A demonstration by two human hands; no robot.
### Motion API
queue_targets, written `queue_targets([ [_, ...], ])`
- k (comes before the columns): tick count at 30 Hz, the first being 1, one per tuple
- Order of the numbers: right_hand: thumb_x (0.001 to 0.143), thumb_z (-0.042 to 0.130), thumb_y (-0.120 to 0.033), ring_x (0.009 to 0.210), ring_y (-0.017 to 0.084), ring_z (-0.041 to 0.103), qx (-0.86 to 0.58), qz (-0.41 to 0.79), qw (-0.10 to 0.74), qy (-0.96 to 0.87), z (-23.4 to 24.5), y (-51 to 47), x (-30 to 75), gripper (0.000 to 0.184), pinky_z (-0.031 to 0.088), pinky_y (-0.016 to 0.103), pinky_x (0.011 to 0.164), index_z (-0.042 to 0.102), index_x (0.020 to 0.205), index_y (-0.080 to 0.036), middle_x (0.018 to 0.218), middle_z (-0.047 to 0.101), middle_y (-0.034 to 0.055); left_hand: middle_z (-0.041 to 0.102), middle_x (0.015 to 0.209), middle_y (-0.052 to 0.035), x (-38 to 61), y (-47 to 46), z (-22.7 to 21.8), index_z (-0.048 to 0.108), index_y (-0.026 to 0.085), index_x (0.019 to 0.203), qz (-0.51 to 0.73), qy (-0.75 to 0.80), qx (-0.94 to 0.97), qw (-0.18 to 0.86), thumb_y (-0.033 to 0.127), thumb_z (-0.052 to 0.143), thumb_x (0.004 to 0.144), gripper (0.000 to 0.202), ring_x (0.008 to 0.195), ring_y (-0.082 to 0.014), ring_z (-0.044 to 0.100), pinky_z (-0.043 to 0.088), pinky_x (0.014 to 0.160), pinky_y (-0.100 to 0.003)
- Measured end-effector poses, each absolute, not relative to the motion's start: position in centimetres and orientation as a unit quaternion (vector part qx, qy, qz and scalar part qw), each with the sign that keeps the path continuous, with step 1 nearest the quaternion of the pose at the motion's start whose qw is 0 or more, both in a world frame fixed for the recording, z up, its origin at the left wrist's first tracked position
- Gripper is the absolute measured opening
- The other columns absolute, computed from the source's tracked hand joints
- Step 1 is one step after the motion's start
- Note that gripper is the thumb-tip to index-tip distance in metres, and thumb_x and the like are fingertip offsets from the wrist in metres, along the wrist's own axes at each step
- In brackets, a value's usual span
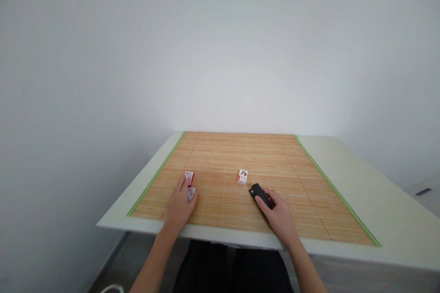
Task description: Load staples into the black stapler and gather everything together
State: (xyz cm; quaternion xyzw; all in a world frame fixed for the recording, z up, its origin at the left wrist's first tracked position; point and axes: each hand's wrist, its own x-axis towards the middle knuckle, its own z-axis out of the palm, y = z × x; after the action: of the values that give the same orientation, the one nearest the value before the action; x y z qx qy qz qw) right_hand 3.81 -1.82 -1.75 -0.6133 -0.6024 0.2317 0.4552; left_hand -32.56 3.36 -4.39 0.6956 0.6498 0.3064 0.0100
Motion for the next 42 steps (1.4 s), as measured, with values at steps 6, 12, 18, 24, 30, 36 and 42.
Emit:
queue_targets([
  [6,0.092,0.059,-0.059,0.096,0.027,0.067,-0.609,0.234,0.453,-0.608,-1.5,-1.8,3.6,0.047,0.052,0.04,0.084,0.072,0.12,-0.024,0.11,0.074,0.0098,0.039,0.164,-0.0101,-32.6,3.2,-3.8,0.04,0.022,0.156,0.311,0.659,0.684,0.036,0.045,0.055,0.096,0.067,0.147,-0.0306,0.043,0.037,0.122,-0.048],
  [12,0.092,0.059,-0.059,0.095,0.027,0.066,-0.607,0.225,0.453,-0.613,-1.7,-1.7,3.5,0.045,0.052,0.039,0.083,0.072,0.117,-0.023,0.11,0.074,0.0096,0.045,0.159,-0.0137,-27.9,3.5,-1.3,0.044,0.018,0.154,0.325,0.613,0.72,0.012,0.045,0.053,0.099,0.062,0.15,-0.0321,0.036,0.026,0.127,-0.052],
  [18,0.094,0.058,-0.056,0.102,0.028,0.066,-0.6,0.233,0.451,-0.618,-1.5,-1.9,3.8,0.045,0.051,0.04,0.09,0.071,0.121,-0.023,0.117,0.073,0.0104,0.045,0.16,-0.008,-16.7,6.3,-0.3,0.05,0.028,0.151,0.303,0.425,0.849,0.085,0.036,0.052,0.1,0.051,0.147,-0.026,0.042,0.033,0.123,-0.049],
  [24,0.095,0.058,-0.055,0.105,0.028,0.066,-0.598,0.226,0.452,-0.622,-1.4,-1.9,3.8,0.042,0.052,0.04,0.09,0.071,0.121,-0.024,0.118,0.072,0.0093,0.062,0.145,-0.0077,-18.0,9.2,-1.1,0.065,0.026,0.136,0.268,0.484,0.829,0.083,0.025,0.056,0.095,0.043,0.135,-0.0245,0.054,0.036,0.118,-0.043],
  [30,0.093,0.056,-0.059,0.094,0.027,0.066,-0.618,0.204,0.435,-0.622,-1.7,-1.7,3.6,0.045,0.052,0.039,0.083,0.072,0.117,-0.024,0.109,0.073,0.0093,0.062,0.145,-0.0091,-27.6,9.1,-1.2,0.066,0.026,0.136,0.262,0.57,0.777,0.054,0.024,0.055,0.092,0.045,0.134,-0.028,0.055,0.035,0.118,-0.049],
  [36,0.092,0.057,-0.058,0.091,0.027,0.066,-0.628,0.202,0.383,-0.646,-0.7,-1.5,3.8,0.04,0.051,0.039,0.082,0.075,0.105,-0.025,0.1,0.072,0.008,0.063,0.144,-0.006,-32.9,7.6,-1.6,0.067,0.028,0.134,0.263,0.602,0.753,0.041,0.027,0.057,0.091,0.044,0.135,-0.0266,0.054,0.036,0.119,-0.046],
  [42,0.076,0.077,-0.047,0.07,0.022,0.064,-0.532,0.393,0.333,-0.672,1.5,-2.8,5.2,0.04,0.051,0.033,0.063,0.075,0.109,-0.025,0.084,0.072,0.0028,0.057,0.15,-0.0074,-35.0,5.9,-3.3,0.062,0.024,0.138,0.349,0.623,0.695,0.085,0.047,0.046,0.101,0.047,0.139,-0.0238,0.052,0.036,0.121,-0.042],
])
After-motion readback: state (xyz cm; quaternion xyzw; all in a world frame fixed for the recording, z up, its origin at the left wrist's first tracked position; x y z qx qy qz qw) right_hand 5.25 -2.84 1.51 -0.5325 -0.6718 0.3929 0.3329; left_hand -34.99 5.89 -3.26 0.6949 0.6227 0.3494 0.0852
